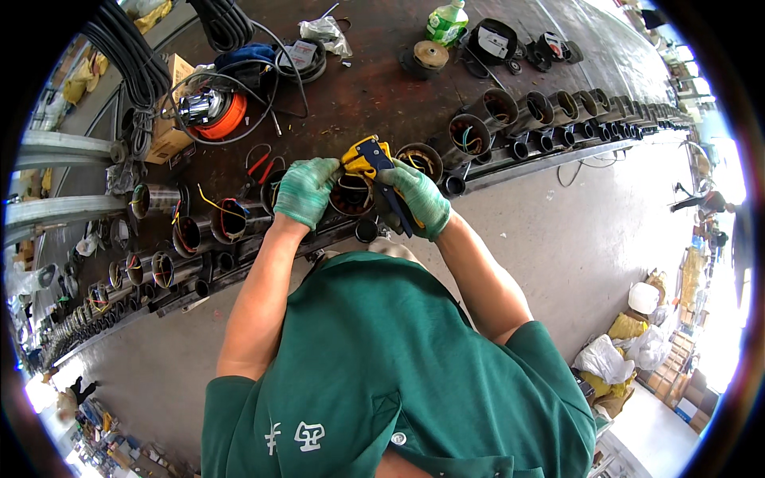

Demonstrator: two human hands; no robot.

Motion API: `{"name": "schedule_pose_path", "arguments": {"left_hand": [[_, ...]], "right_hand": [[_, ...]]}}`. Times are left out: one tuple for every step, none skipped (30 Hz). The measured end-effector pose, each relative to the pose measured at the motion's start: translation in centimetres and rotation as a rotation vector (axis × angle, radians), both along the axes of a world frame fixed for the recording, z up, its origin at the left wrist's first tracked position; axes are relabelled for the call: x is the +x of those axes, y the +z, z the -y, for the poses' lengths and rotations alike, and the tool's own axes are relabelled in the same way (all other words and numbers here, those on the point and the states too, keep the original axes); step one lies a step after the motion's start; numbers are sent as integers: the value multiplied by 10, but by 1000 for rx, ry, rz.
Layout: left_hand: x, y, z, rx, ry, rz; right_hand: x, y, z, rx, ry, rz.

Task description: The person uses a yellow crimping tool to secure wires inside a series of cylindrical metal housings arranged on a workbench. The person then walks to a nearby table to retrieve a small white component and returns to the workbench to insert it into one of the housings.

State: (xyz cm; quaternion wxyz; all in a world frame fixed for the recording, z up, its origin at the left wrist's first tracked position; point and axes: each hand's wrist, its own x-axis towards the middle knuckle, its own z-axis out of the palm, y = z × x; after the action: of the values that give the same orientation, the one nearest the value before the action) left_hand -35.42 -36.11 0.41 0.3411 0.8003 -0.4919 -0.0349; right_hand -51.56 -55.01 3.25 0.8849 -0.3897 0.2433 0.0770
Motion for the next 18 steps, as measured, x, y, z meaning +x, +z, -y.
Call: {"name": "schedule_pose_path", "arguments": {"left_hand": [[-1,-2,3,-13,33,-29],[-1,-3,6,-27,66,-58],[-2,-4,7,-25,99,-134],[-2,-6,8,-23,132,-209],[-2,-7,7,-21,165,-285],[-2,-8,7,-22,168,-317],[-2,-9,7,-23,170,-349],[-2,-9,6,-24,173,-382],[-2,-6,7,-9,150,-375],[-2,-3,7,6,128,-368],[-1,0,8,20,105,-362],[0,5,7,52,64,-361],[2,9,6,83,22,-359],[3,11,5,114,-20,-358],[5,11,3,126,-41,-384],[7,11,2,139,-63,-410],[8,11,0,152,-84,-436],[10,9,0,160,-99,-447]], "right_hand": [[1,2,1,45,0,7],[6,2,-7,22,-130,42],[6,8,-9,22,-168,74],[6,19,-10,22,-205,106],[6,25,-10,21,-243,139],[6,21,-2,10,-247,160],[3,20,1,-30,-239,144],[0,20,4,-69,-230,128],[-1,23,6,-110,-225,110],[-4,16,5,-134,-218,131],[-7,15,5,-132,-216,120],[-10,15,2,-127,-211,109],[-12,13,2,-123,-206,98],[-15,0,2,-120,-206,106],[-16,0,1,-85,-207,94],[-19,2,-2,-51,-208,81],[-22,3,-5,-17,-209,69],[-24,5,-8,-33,-218,61]]}}
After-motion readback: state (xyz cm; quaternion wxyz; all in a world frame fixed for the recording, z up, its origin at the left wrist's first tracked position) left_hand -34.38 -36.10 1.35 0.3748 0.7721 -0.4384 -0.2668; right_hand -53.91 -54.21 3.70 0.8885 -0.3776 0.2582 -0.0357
